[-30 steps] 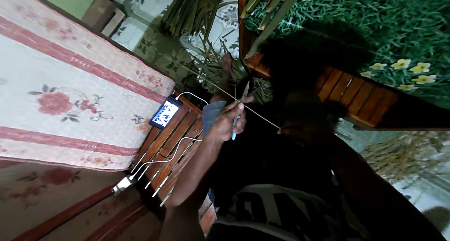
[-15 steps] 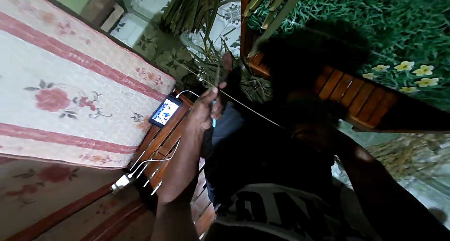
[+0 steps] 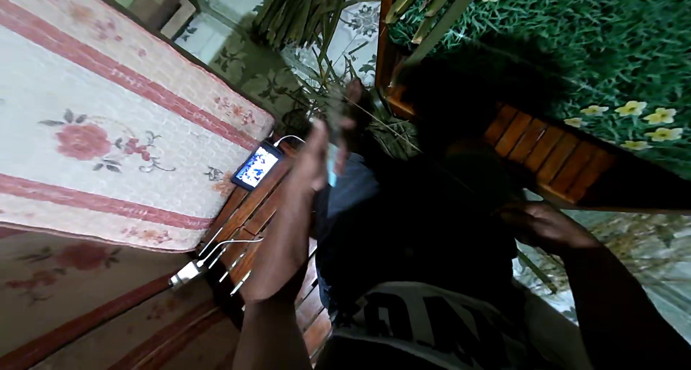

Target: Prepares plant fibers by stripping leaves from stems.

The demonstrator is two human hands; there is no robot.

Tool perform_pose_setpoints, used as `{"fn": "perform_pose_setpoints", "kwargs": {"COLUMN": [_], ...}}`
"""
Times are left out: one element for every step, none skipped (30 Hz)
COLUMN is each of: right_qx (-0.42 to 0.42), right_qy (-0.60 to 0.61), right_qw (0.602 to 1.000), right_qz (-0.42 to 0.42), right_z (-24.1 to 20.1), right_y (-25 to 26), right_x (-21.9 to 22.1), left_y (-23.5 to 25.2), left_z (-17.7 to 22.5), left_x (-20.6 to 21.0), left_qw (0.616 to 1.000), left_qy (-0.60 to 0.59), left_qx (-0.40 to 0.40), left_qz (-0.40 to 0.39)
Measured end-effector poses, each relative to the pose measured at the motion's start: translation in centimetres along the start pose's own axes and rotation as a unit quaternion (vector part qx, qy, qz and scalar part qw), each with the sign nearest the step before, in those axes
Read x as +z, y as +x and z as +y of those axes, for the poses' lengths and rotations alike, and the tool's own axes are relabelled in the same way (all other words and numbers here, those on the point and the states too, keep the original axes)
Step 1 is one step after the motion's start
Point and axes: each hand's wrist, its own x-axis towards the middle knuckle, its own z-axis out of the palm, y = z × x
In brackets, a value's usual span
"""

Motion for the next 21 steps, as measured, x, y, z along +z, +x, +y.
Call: {"fn": "perform_pose_setpoints", "kwargs": {"right_qx": [0.014, 0.032, 0.043, 0.048, 0.04, 0.025, 0.001, -0.022, -0.044, -0.067, -0.097, -0.136, -0.168, -0.175, -0.172, -0.16, -0.138, -0.121, -0.115, -0.118, -0.126], "right_qy": [-0.024, -0.046, -0.069, -0.091, -0.112, -0.129, -0.142, -0.157, -0.181, -0.209, -0.239, -0.271, -0.298, -0.321, -0.329, -0.328, -0.314, -0.288, -0.249, -0.204, -0.166], "right_qw": [1.0, 0.998, 0.996, 0.994, 0.992, 0.991, 0.989, 0.987, 0.982, 0.975, 0.965, 0.951, 0.938, 0.93, 0.928, 0.931, 0.939, 0.95, 0.961, 0.97, 0.976], "right_qz": [0.01, 0.02, 0.029, 0.034, 0.036, 0.033, 0.031, 0.034, 0.04, 0.047, 0.055, 0.054, 0.047, 0.031, 0.016, 0.009, 0.002, -0.012, -0.028, -0.054, -0.071], "right_z": [-1.5, -3.0, -4.2, -5.1, -5.8, -6.5, -7.0, -7.6, -8.3, -9.2, -9.8, -10.0, -10.2, -10.8, -11.7, -13.0, -14.4, -15.3, -15.6, -15.6, -15.3], "right_y": [0.4, 0.9, 1.5, 2.1, 2.8, 3.4, 4.1, 4.7, 5.2, 5.7, 6.3, 7.2, 8.0, 8.6, 8.9, 8.7, 8.4, 8.1, 8.0, 8.1, 8.2], "right_x": [0.6, 1.3, 1.9, 2.4, 2.7, 3.0, 3.2, 3.5, 3.7, 3.9, 4.0, 3.9, 3.9, 4.0, 4.3, 5.0, 5.8, 6.5, 7.1, 7.6, 8.1], "left_y": [-0.2, -0.1, 0.2, 0.2, 0.0, -0.3, -0.5, -0.8, -1.0, -1.2, -1.5, -1.9, -2.1, -2.2, -2.2, -2.1, -2.0, -2.0, -2.1, -2.1, -2.1], "left_z": [-1.8, -2.3, -2.8, -3.3, -3.5, -3.9, -4.3, -4.5, -4.6, -4.4, -4.1, -4.0, -4.1, -4.3, -4.5, -5.0, -5.5, -5.9, -6.2, -6.4, -6.7], "left_x": [1.5, 3.2, 4.9, 5.9, 6.3, 6.3, 6.4, 6.7, 7.0, 7.2, 7.2, 7.0, 6.8, 6.6, 6.6, 6.7, 6.8, 7.1, 7.4, 7.6, 7.6], "left_qw": [0.985, 0.928, 0.858, 0.828, 0.838, 0.863, 0.878, 0.876, 0.857, 0.841, 0.845, 0.864, 0.888, 0.907, 0.923, 0.942, 0.966, 0.983, 0.992, 0.994, 0.994], "left_qy": [0.145, 0.326, 0.455, 0.499, 0.481, 0.437, 0.408, 0.412, 0.446, 0.469, 0.458, 0.426, 0.393, 0.373, 0.354, 0.312, 0.234, 0.143, 0.064, 0.008, -0.025], "left_qx": [-0.036, -0.071, -0.098, -0.096, -0.076, -0.041, -0.024, -0.027, -0.041, -0.054, -0.058, -0.048, -0.037, -0.039, -0.061, -0.077, -0.089, -0.095, -0.098, -0.096, -0.096], "left_qz": [-0.083, -0.165, -0.216, -0.236, -0.244, -0.251, -0.25, -0.249, -0.254, -0.265, -0.271, -0.263, -0.235, -0.191, -0.139, -0.095, -0.067, -0.056, -0.049, -0.045, -0.046]}}
